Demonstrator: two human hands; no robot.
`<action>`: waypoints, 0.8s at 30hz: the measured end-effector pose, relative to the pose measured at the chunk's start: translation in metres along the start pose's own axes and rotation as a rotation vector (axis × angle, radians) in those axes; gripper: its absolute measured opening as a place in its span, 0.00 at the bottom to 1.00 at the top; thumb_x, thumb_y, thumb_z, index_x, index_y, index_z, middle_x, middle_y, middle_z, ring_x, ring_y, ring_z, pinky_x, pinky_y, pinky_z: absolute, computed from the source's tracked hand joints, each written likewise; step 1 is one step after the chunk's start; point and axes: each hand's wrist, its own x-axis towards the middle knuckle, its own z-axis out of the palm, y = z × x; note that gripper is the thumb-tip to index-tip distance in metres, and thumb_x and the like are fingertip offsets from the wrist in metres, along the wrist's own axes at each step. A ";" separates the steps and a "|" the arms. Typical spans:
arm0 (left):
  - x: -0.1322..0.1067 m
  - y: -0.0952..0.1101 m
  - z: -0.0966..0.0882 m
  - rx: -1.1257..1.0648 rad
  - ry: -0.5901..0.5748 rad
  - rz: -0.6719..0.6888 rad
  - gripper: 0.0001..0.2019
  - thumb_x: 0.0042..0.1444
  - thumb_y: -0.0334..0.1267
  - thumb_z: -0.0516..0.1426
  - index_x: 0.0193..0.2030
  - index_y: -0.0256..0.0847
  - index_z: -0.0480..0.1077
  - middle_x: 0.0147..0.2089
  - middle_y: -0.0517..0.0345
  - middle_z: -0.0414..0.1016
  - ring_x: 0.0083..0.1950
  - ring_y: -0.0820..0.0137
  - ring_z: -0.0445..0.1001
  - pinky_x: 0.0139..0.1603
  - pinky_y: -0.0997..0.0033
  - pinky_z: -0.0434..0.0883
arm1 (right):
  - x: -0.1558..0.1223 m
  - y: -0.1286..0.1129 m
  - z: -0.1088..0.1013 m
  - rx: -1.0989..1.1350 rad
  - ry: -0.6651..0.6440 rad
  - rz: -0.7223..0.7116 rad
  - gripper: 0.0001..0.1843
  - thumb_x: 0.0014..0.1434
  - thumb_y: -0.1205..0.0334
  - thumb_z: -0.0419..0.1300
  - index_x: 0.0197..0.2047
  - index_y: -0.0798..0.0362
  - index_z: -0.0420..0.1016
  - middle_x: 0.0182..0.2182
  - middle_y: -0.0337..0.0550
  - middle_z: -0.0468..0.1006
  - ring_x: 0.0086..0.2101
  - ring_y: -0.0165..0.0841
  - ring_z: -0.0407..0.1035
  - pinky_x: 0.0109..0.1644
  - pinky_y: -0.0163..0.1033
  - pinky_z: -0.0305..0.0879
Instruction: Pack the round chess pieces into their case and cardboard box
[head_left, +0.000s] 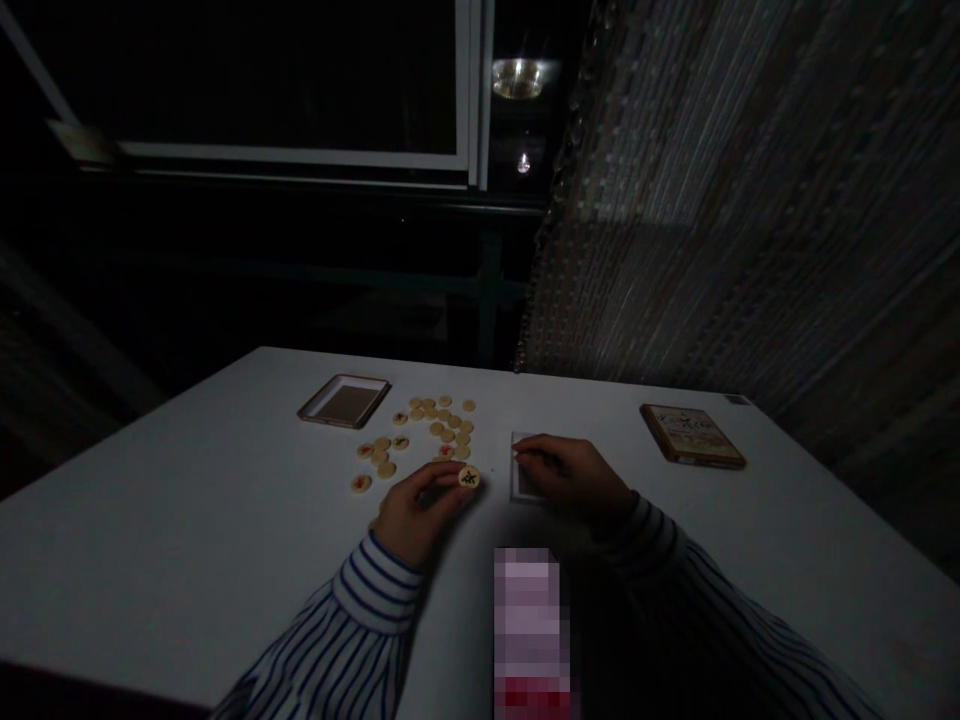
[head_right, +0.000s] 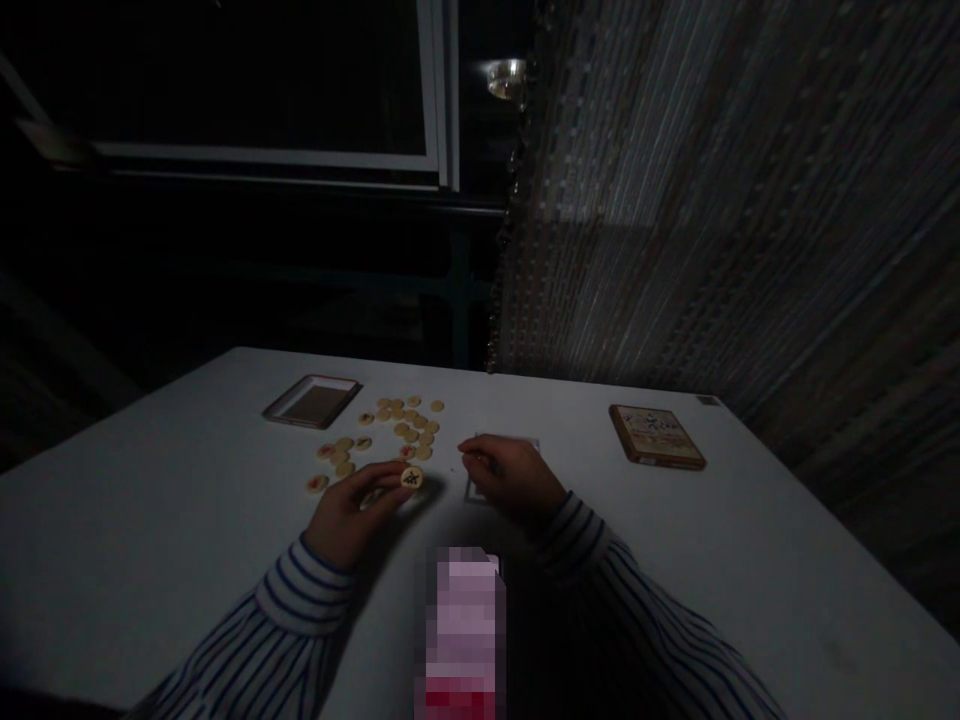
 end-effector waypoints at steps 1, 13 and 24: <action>0.001 0.001 0.002 0.002 -0.009 0.005 0.13 0.42 0.39 0.60 0.37 0.37 0.70 0.35 0.54 0.76 0.38 0.68 0.74 0.45 0.67 0.70 | -0.002 0.001 0.000 0.001 0.009 0.001 0.11 0.54 0.63 0.52 0.39 0.54 0.72 0.29 0.40 0.76 0.28 0.27 0.69 0.32 0.31 0.63; 0.017 0.015 0.029 -0.024 -0.099 0.041 0.13 0.44 0.37 0.59 0.38 0.37 0.70 0.35 0.54 0.76 0.38 0.69 0.74 0.43 0.68 0.70 | -0.021 0.023 0.003 -0.040 0.109 0.021 0.10 0.54 0.64 0.52 0.38 0.54 0.72 0.31 0.42 0.77 0.31 0.30 0.70 0.33 0.33 0.65; 0.041 0.024 0.054 -0.073 -0.132 0.030 0.12 0.43 0.34 0.58 0.38 0.37 0.70 0.34 0.55 0.76 0.38 0.70 0.74 0.42 0.69 0.70 | -0.025 0.040 0.009 -0.072 0.247 0.073 0.10 0.53 0.64 0.51 0.37 0.52 0.72 0.30 0.41 0.77 0.29 0.29 0.70 0.32 0.33 0.66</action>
